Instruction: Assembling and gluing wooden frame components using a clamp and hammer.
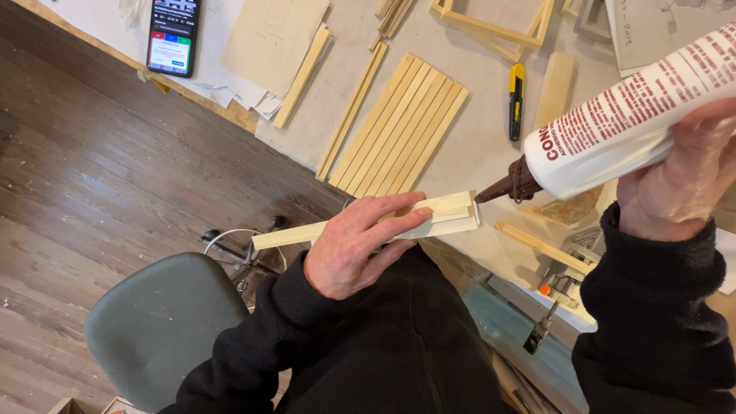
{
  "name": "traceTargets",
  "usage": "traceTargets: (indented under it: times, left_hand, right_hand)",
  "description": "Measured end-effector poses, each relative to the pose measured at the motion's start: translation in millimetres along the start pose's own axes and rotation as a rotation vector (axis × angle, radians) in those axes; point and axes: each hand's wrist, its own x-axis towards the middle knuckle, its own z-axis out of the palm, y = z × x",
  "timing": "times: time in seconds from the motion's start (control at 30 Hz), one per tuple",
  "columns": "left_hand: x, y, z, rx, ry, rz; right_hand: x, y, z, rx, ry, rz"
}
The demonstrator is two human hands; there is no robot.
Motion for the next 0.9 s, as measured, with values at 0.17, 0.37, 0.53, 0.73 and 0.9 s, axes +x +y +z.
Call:
traceTargets:
  times: [0.17, 0.37, 0.53, 0.73, 0.9]
  left_hand:
    - [-0.5, -3.8, 0.5, -0.02, -0.002, 0.003]
    - [-3.5, -8.4, -9.7, 0.029, 0.021, -0.027]
    - [-19.6, -15.7, -16.2, 0.064, 0.058, -0.132]
    - [-30.8, -23.9, -24.1, 0.142, 0.123, -0.172]
    - [-36.2, -18.8, -32.6, 0.16, 0.156, -0.203]
  right_hand:
    - [22.9, 31.7, -25.4, -0.06, -0.048, -0.074]
    - [83.4, 43.6, -29.2, -0.156, -0.095, -0.047]
    - [158.4, 43.2, 14.9, -0.425, -0.405, 0.114]
    - [175.7, 185.0, 67.5, -1.529, -0.881, -0.015]
    - [174.4, 272.8, 97.1, -2.108, -0.928, -0.234]
